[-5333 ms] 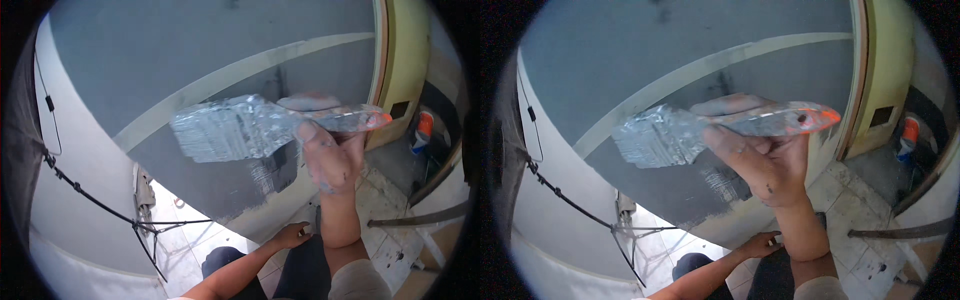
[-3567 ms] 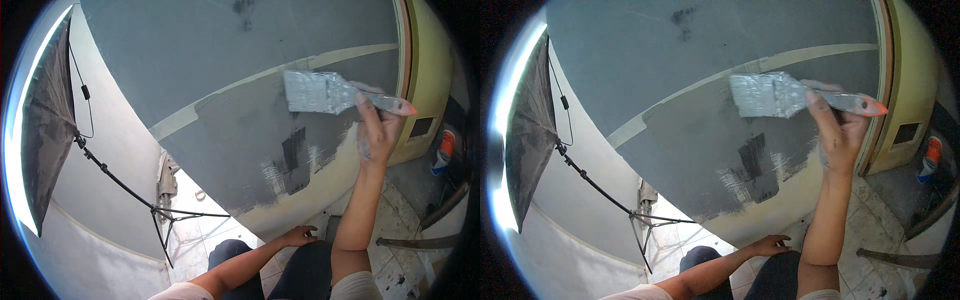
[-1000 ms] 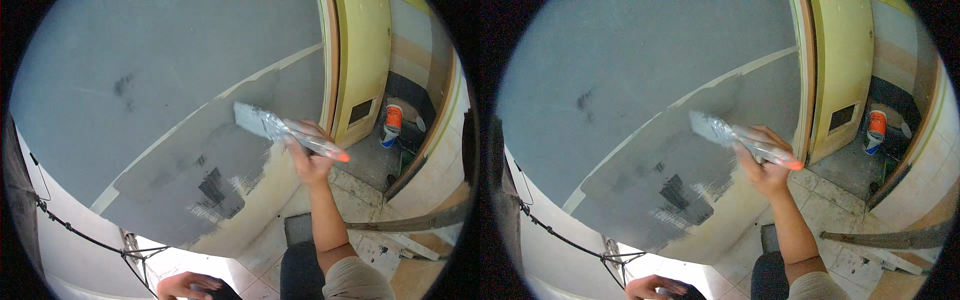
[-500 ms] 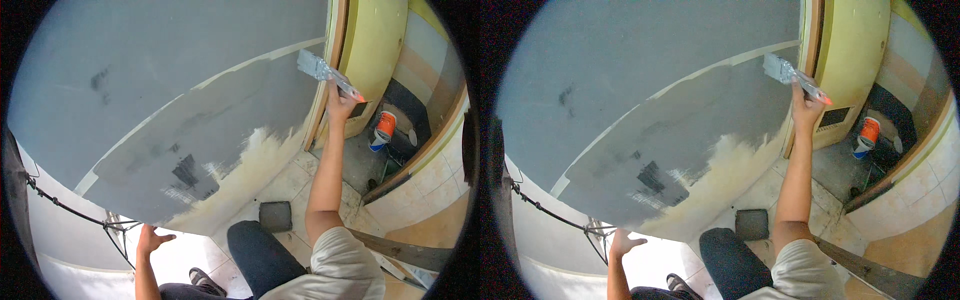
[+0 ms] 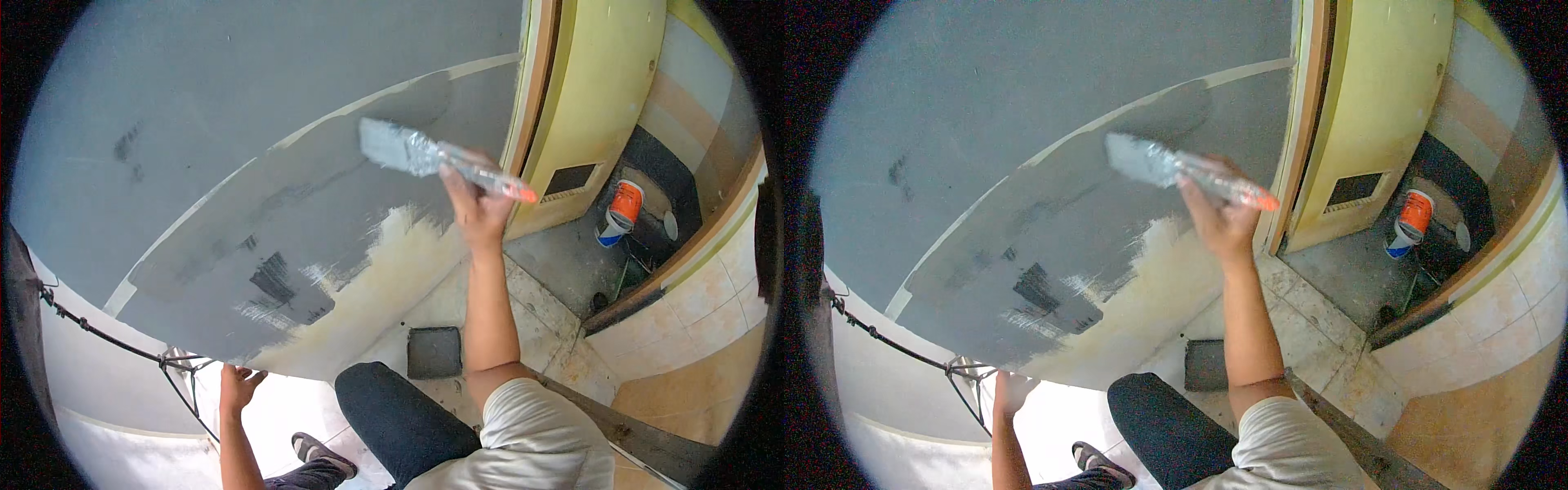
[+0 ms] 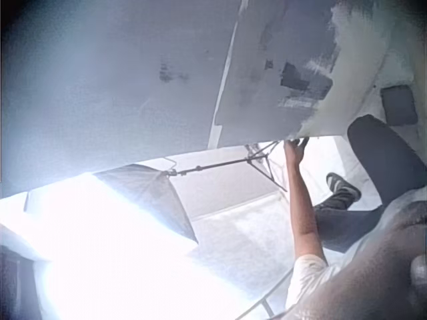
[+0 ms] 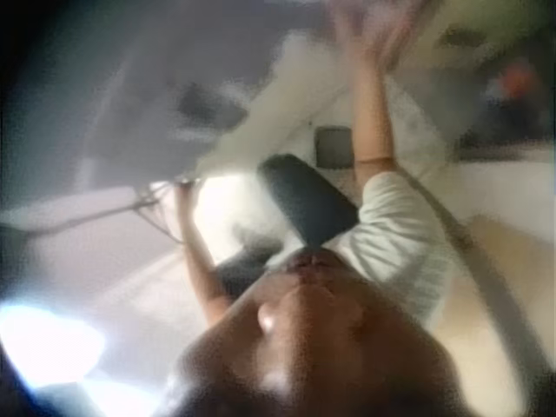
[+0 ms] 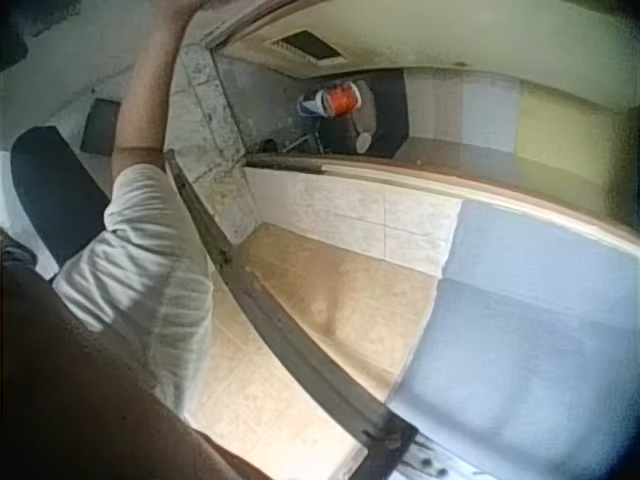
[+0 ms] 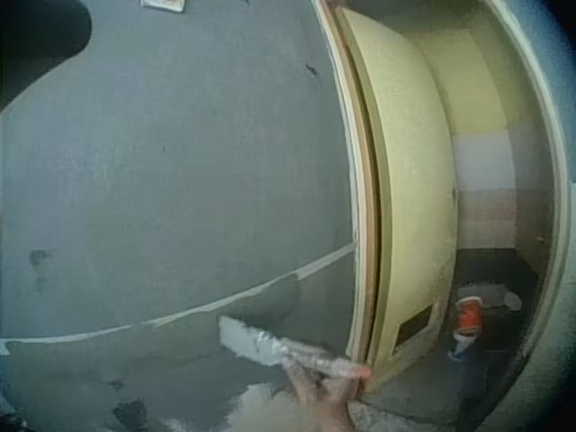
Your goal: The person stirs a grey compound in a tray with a brush and applies the compound to a wall.
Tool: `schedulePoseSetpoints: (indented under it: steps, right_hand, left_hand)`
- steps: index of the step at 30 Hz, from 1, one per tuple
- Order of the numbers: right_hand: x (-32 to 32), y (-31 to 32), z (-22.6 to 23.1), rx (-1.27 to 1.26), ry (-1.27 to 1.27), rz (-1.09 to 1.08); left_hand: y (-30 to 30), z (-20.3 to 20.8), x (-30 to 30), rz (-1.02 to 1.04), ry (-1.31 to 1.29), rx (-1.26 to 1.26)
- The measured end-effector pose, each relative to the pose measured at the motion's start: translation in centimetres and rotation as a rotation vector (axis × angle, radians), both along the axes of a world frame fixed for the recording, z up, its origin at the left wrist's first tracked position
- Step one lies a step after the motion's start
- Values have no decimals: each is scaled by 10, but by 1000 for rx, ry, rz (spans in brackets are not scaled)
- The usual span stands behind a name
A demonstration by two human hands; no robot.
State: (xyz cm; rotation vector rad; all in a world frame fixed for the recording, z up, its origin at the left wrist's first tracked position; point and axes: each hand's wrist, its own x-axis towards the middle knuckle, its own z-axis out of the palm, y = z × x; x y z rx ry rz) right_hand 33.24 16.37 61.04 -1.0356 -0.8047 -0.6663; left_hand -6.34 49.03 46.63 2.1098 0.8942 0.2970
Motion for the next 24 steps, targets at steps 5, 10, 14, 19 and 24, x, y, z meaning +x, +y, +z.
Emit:
schedulePoseSetpoints:
  steps: [5, 10, 14, 19, 24]
  right_hand:
    - [110, -34, -10, 136, 143, -121]
    - [168, -79, -1, 185, 23, -262]
    - [175, -73, 2, 136, 4, -403]
    - [85, -19, -1, 1, -34, -316]
    - [80, -44, -1, -6, 93, -143]
  left_hand:
    - [9, -34, -1, -34, -144, -86]
    - [3, -32, 0, -23, -212, -190]
    - [0, -32, 5, 11, -162, -158]
    - [16, -43, -7, -70, -188, -59]
    - [1, -22, -4, -50, -136, 47]
